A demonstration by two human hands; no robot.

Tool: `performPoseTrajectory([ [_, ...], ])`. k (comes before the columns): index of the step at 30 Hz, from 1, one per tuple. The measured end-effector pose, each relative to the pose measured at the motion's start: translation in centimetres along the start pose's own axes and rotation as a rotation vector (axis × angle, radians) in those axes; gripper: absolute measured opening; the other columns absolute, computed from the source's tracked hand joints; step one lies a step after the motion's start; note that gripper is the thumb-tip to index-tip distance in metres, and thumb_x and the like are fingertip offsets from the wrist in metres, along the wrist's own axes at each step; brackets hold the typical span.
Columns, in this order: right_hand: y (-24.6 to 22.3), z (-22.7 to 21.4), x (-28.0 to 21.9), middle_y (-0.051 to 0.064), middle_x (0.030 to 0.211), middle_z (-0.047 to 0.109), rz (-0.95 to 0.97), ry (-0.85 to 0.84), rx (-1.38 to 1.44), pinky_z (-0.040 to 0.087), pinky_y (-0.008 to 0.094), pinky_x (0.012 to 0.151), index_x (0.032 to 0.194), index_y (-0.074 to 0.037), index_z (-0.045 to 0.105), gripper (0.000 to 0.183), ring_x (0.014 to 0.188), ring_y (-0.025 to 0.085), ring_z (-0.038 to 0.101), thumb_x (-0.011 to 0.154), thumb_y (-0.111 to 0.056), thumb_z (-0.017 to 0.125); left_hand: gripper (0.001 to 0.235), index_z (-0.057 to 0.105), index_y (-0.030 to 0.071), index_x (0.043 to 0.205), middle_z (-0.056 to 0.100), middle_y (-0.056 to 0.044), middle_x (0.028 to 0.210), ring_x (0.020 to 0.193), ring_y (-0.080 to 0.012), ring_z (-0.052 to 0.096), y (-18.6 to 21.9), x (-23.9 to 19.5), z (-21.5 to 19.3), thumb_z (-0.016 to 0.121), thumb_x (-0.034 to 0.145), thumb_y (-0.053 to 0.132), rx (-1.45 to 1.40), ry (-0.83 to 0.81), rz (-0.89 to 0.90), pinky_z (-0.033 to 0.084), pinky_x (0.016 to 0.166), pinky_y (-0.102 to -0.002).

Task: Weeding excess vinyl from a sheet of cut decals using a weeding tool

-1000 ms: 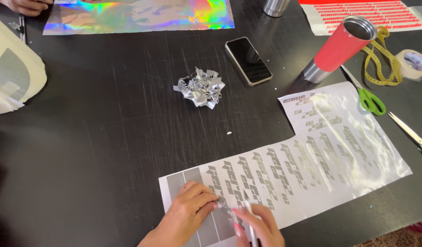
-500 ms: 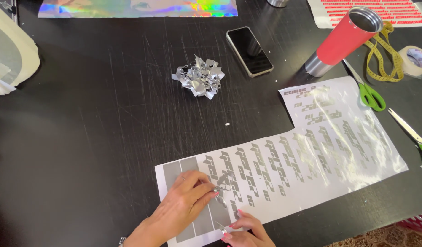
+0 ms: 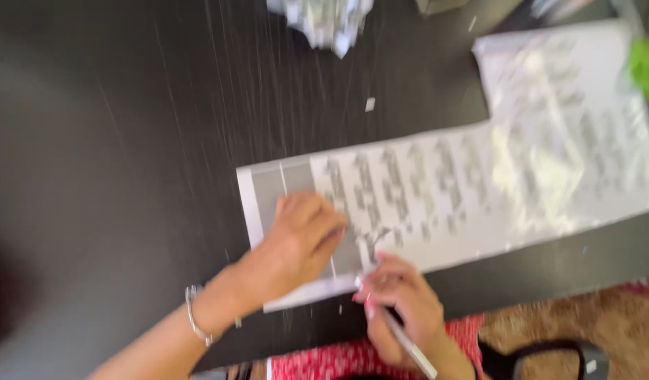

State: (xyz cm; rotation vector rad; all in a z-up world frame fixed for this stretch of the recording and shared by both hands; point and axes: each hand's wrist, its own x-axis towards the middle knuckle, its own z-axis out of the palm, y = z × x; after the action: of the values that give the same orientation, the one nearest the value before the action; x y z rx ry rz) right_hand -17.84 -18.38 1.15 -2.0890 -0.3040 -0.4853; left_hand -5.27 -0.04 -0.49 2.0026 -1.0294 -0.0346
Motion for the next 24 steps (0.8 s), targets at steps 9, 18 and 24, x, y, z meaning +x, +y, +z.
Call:
performPoseTrajectory([
  [9,0.9,0.0,0.0,0.008,0.078,0.067,-0.060,-0.128,-0.036,0.057,0.056,0.105,0.096,-0.001,0.056,0.006,0.088,0.025,0.061,0.093,0.004,0.057,0.020,0.063,0.011,0.118,0.055,-0.002,0.099,0.103,-0.0240,0.053,-0.2,-0.3,0.1,0.064,0.101,0.000,-0.122,-0.023,-0.077,0.036,0.098,-0.042],
  [18,1.6,0.2,-0.4,0.005,0.077,0.063,-0.062,-0.155,-0.089,0.058,0.053,0.103,0.093,-0.002,0.060,0.007,0.090,0.025,0.062,0.090,0.004,0.059,0.011,0.069,0.015,0.111,0.067,0.003,0.092,0.130,-0.0242,0.062,0.0,0.1,-0.7,0.069,0.100,0.016,-0.310,-0.096,-0.197,0.028,0.112,-0.044],
  [24,0.9,-0.2,0.3,0.008,0.078,0.066,-0.005,-0.125,-0.019,0.060,0.054,0.103,0.095,0.000,0.058,0.005,0.084,0.025,0.063,0.093,0.004,0.058,0.018,0.064,0.008,0.117,0.069,0.000,0.103,0.093,-0.0160,0.064,0.0,0.1,-0.2,0.068,0.100,0.008,-0.273,-0.018,-0.226,0.033,0.109,-0.040],
])
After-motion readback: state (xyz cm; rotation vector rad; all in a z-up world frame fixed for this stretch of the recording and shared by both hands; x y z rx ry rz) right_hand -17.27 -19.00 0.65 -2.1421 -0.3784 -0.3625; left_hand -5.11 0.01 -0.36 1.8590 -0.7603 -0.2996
